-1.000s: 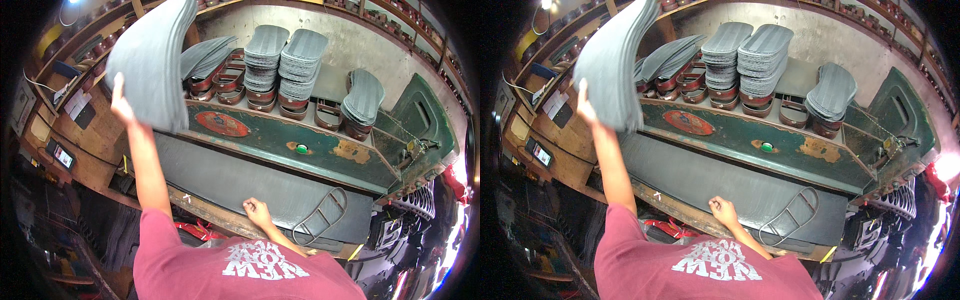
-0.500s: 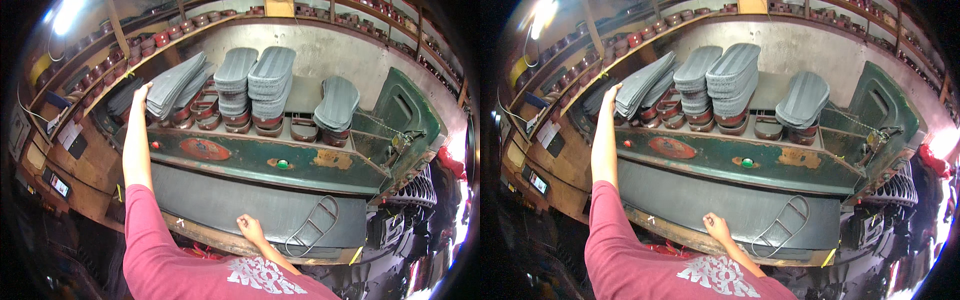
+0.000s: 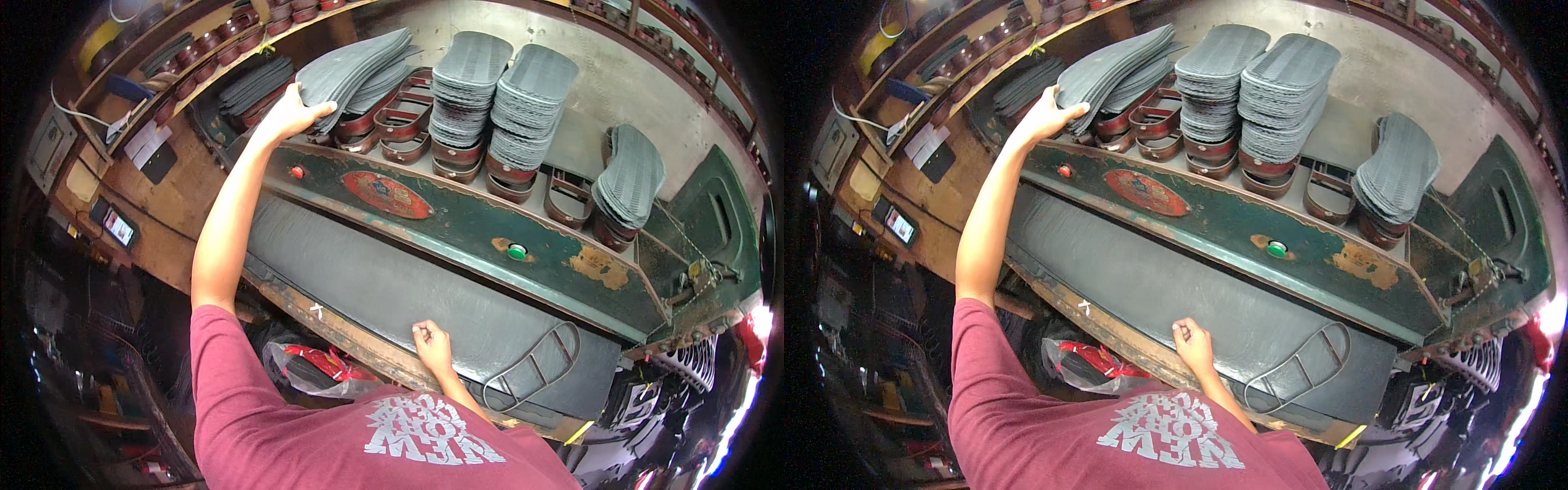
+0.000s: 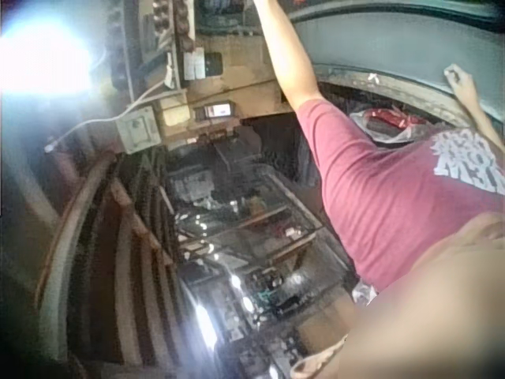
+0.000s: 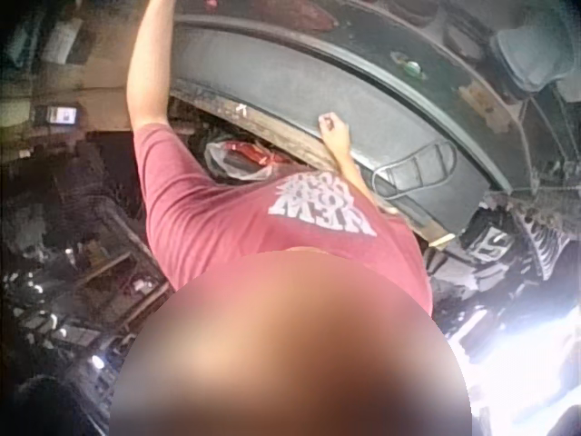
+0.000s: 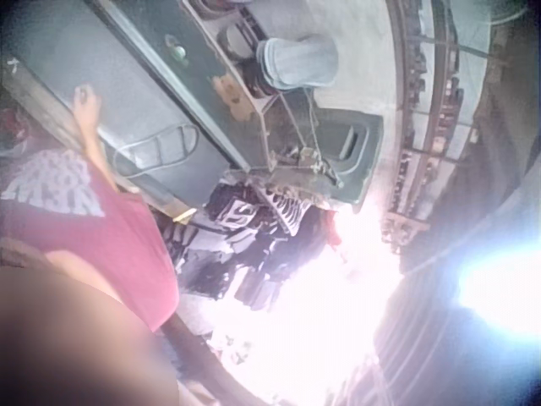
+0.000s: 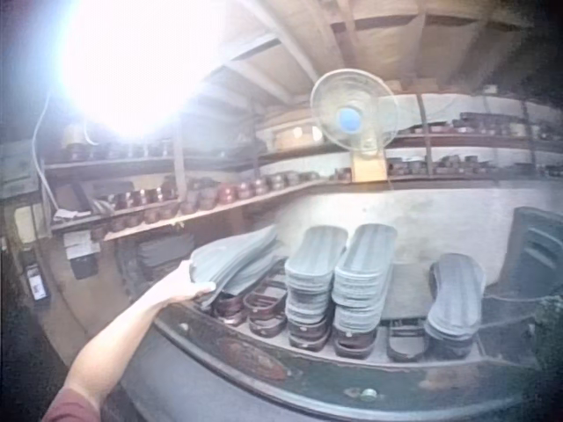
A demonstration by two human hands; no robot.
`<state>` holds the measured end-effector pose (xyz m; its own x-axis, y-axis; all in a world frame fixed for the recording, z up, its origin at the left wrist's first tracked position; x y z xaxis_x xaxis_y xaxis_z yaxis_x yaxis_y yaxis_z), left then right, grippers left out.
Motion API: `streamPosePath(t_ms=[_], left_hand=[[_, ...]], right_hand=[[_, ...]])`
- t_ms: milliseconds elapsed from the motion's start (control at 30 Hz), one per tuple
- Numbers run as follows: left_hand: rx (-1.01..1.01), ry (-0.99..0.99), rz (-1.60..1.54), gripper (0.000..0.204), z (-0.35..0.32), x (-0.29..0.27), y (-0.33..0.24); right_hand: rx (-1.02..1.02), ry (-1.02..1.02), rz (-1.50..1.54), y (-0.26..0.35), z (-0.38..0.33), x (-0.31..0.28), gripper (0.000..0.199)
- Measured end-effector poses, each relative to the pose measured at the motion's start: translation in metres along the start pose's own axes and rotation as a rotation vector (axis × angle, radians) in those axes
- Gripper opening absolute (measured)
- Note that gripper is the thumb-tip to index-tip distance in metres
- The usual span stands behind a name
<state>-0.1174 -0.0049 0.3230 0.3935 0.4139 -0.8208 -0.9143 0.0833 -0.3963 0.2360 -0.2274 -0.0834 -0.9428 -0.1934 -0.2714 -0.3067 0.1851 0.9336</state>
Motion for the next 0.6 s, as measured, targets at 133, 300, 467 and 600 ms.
streamPosePath(t_ms=[133, 300, 467, 600], left_hand=[[0.007, -0.042, 0.004, 0.104, -0.007, -0.007, 0.012], [-0.08, -0.02, -0.301, 0.089, -0.013, -0.005, 0.027], [-0.112, -0.142, -0.456, 0.081, -0.015, -0.009, 0.051], [-0.174, -0.168, -0.75, 0.085, -0.012, -0.013, 0.079]], right_hand=[[-0.043, -0.013, 0.061, -0.001, 0.001, 0.001, 0.017], [-0.039, 0.001, 0.082, -0.001, 0.001, 0.0, 0.015], [-0.033, 0.019, 0.131, 0.001, 0.001, -0.003, 0.015], [-0.012, 0.047, 0.152, -0.001, 0.003, 0.0, 0.015]])
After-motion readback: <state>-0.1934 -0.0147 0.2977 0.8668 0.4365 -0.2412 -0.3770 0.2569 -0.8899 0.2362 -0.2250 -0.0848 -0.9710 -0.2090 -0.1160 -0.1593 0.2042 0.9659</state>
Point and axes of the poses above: each hand's wrist, its own z-axis towards the middle knuckle, its own x-axis out of the palm, y = z × x, the point moved 5 cm from there along z, towards the middle knuckle, and after that the axes turned 11 degrees about x, right-handed, at the moved point
